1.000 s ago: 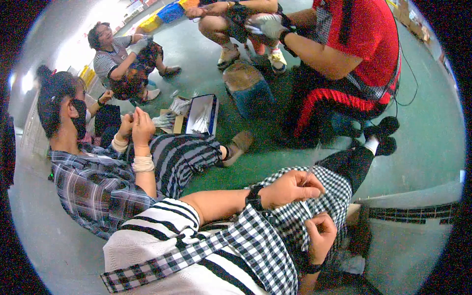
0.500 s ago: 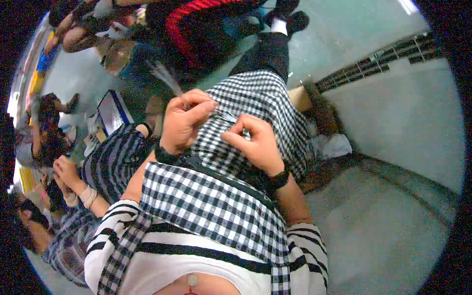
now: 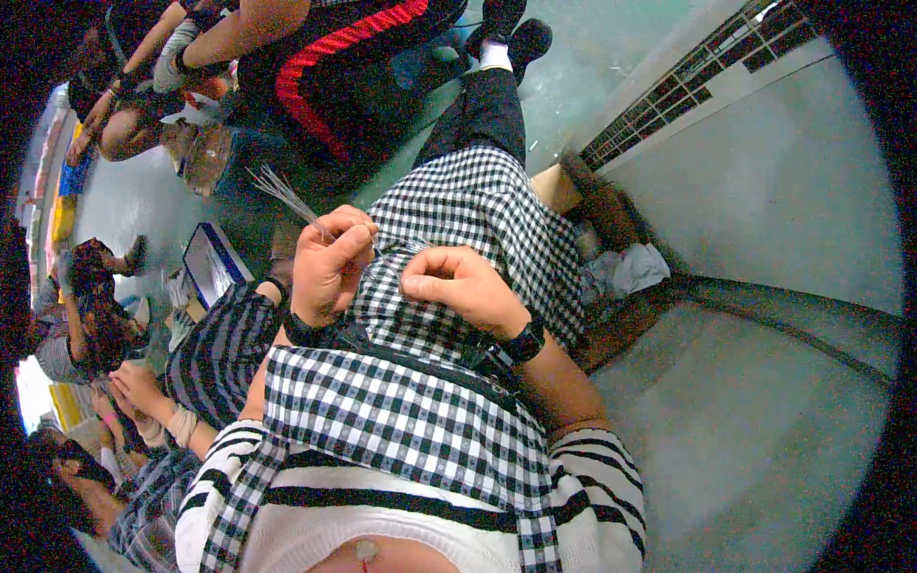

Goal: Bundling a group of thin white rods together using a white plastic tie.

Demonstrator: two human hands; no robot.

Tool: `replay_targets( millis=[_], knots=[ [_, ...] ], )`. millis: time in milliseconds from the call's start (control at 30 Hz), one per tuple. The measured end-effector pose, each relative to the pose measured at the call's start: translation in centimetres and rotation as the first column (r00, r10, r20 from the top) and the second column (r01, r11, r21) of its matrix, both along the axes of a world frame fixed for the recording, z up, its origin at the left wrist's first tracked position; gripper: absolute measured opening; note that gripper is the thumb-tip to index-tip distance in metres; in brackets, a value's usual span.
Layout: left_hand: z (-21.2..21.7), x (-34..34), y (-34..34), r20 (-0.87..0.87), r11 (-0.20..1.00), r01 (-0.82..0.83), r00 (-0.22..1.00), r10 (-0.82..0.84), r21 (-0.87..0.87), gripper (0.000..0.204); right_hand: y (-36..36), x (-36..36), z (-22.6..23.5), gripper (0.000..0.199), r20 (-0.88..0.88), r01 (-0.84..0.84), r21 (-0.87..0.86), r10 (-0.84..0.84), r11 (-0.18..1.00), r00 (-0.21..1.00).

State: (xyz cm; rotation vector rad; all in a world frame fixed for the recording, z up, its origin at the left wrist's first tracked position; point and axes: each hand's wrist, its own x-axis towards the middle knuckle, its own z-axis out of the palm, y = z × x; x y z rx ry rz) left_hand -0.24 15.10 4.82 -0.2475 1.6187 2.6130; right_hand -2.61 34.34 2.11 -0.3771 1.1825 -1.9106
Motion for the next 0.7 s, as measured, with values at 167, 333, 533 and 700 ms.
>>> replay_targets(
  millis=[167, 333, 533, 700],
  knots=[
    [0.0, -0.3, -0.4, -0.093, 0.998, 0.036, 0.995, -0.040, -0.044, 0.003, -0.8, 0.0, -0.5, 0.014, 0.058, -0.065, -0.060, 0.068, 0.996, 0.996],
    [1.3, 0.1, -0.9, -0.128, 0.948, -0.025, 0.992, -0.017, -0.316, 0.006, -1.1, 0.3, 1.2, 0.013, -0.227, 0.081, 0.195, -0.035, 0.977, 0.973],
    [-0.6, -0.3, -0.3, -0.187, 0.956, -0.082, 0.982, 0.030, -0.281, 0.007, -1.5, 1.2, 1.4, 0.019, -0.885, 0.630, 0.258, -0.082, 0.733, 0.459],
    [0.3, 0.4, -0.7, -0.213, 0.970, -0.107, 0.975, 0.060, -0.220, 0.007, -0.6, 0.6, 1.4, 0.011, -0.422, 0.310, 0.254, -0.184, 0.916, 0.888]
  ],
)
